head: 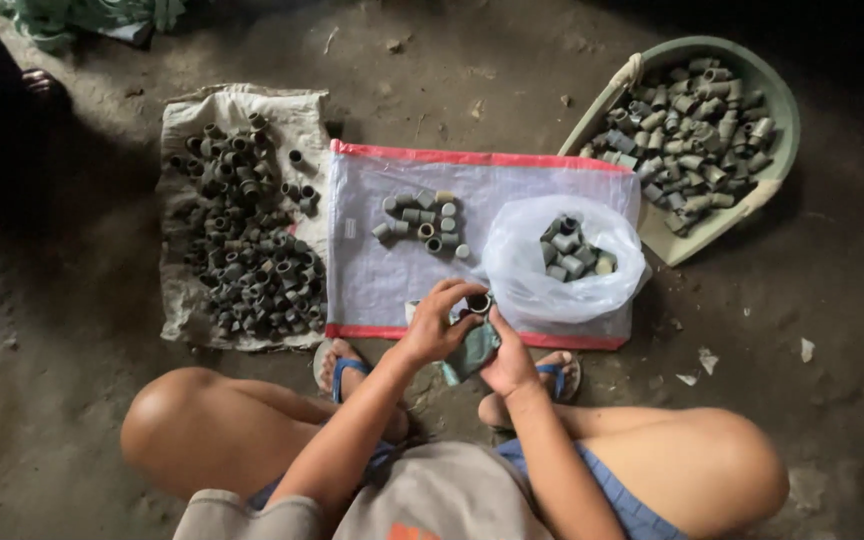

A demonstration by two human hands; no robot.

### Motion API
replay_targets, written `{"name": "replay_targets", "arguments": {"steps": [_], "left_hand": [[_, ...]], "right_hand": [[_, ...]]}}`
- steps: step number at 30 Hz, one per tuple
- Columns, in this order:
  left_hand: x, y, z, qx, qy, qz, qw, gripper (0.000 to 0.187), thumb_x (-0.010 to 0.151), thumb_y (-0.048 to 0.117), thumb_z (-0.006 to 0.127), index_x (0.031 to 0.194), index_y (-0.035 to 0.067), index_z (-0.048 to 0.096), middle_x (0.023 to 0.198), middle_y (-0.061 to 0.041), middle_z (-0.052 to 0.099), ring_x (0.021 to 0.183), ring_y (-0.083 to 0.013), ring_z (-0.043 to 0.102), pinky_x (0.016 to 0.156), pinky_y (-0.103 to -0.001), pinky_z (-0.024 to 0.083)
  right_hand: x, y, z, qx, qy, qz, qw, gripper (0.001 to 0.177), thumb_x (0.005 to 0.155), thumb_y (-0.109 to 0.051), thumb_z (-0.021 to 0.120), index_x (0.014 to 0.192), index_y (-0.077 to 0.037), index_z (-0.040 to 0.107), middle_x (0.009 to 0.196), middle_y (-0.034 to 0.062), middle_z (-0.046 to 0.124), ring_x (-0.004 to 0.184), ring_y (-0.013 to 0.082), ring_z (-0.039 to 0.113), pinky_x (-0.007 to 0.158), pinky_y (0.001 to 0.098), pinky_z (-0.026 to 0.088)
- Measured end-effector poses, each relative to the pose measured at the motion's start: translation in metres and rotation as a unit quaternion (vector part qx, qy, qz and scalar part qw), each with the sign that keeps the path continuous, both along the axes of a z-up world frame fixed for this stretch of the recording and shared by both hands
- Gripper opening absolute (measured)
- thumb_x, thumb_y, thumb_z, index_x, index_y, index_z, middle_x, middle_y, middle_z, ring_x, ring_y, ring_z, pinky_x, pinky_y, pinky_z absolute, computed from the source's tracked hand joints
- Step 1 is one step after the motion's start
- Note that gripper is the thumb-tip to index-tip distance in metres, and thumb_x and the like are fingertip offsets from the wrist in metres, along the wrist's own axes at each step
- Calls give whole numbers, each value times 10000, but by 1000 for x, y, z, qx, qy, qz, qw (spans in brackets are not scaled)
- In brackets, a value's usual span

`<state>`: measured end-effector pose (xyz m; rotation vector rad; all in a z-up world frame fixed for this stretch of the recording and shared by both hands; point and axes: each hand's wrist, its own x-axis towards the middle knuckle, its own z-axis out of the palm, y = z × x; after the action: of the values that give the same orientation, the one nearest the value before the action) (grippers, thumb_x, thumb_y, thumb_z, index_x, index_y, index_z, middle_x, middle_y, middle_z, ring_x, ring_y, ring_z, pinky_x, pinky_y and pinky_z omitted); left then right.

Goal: The person is cleaning small grey pipe fittings with a cloth and sorting them into a plastic bag while sitting on the floor.

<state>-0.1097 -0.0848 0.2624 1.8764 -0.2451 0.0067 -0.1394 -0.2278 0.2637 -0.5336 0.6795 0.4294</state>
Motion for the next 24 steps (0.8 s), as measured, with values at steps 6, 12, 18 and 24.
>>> {"name": "replay_targets", "arguments": {"steps": [6,12,18,24], "left_hand": [[-13,-15,8,-26,-81,-70,994,441,735,113,857,1150,182,726,1024,-73,671,980,-315,686,919,-408,558],[-23,-14,10,-77,-93,12,993,387,760,127,841,1128,144,721,1066,-111,710,1027,-361,672,943,-469,529],[-20,3,16,16,-130,23,991,321,819,295,844,980,115,632,965,-149,609,962,-436,627,892,-519,507],[-21,-11,-6,95,153,-3,984,572,1064,575,410,923,64,625,823,-276,679,921,-543,659,836,-620,495]], "right_hand": [[0,-13,-42,-39,22,-7,999,305,928,-407,733,954,-104,755,851,85,760,707,166,701,703,318,595],[7,-10,-10,-108,37,25,993,422,944,-481,707,986,-67,775,864,131,779,742,196,742,745,356,621],[-2,4,9,-44,-29,84,995,464,956,-465,684,762,-45,717,715,151,740,719,247,735,779,379,603],[-11,5,1,-562,-51,138,814,529,1042,-569,528,1182,-120,773,1174,125,752,1225,277,642,1078,423,469]]}}
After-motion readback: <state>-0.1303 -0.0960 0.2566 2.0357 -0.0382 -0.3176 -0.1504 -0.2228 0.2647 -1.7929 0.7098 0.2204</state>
